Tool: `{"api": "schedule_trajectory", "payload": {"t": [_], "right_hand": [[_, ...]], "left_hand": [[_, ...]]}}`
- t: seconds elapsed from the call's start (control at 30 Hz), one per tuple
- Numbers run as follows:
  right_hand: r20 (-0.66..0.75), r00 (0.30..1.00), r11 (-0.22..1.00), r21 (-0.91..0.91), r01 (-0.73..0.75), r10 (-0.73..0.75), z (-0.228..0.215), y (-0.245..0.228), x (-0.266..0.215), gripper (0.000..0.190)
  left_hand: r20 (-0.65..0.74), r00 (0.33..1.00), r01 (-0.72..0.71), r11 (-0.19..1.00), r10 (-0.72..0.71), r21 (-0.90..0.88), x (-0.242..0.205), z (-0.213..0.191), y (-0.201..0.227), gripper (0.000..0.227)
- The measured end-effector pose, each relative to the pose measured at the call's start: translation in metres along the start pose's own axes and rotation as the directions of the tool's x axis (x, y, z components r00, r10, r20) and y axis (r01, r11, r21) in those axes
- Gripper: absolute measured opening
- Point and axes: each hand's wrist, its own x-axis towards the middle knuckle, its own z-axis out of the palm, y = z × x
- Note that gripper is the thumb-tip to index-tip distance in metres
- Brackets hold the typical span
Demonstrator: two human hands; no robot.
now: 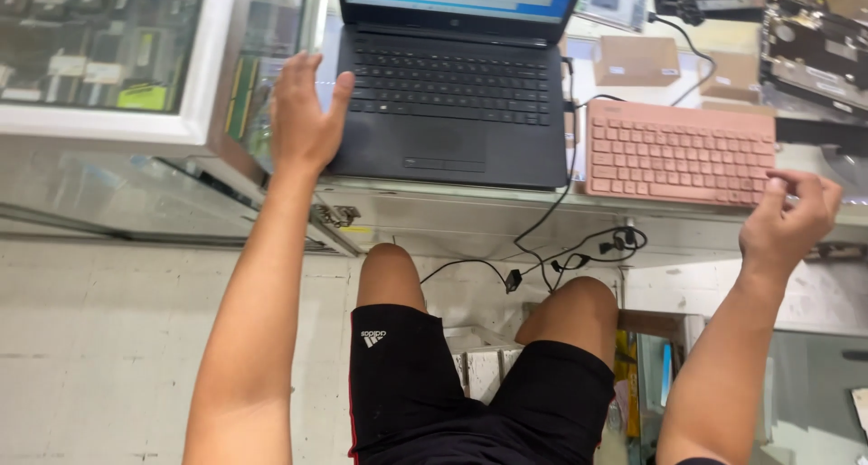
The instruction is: Testing a laptop's functionality by using the trackpad, keyboard, and checking USB ports with a cable.
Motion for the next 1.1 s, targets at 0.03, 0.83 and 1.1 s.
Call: {"api": "schedule_trajectory", "payload": {"t": [0.03, 0.83, 1.1], "right_hand": [[-0.046, 0.999, 1.000, 0.002, 0.021, -0.021, 0.000, -0.017, -0.001, 0.015], [0.193, 0.747, 0.757, 0.345, 0.555, -0.636, 0.127, -0.327, 0.006, 0.040], [0.228, 0.771, 0.800, 0.267, 0.538, -0.595, 0.136, -0.327, 0.006, 0.045]], "left_hand": [[0.018, 1.000, 0.001, 1.000, -0.001, -0.001, 0.000, 0.000, 0.001, 0.073], [0.007, 1.000, 0.012, 1.000, -0.012, -0.014, 0.000, 0.002, -0.003, 0.075], [0.031, 0.999, 0.034, 0.999, -0.033, -0.021, -0.001, 0.002, -0.004, 0.079]]}}
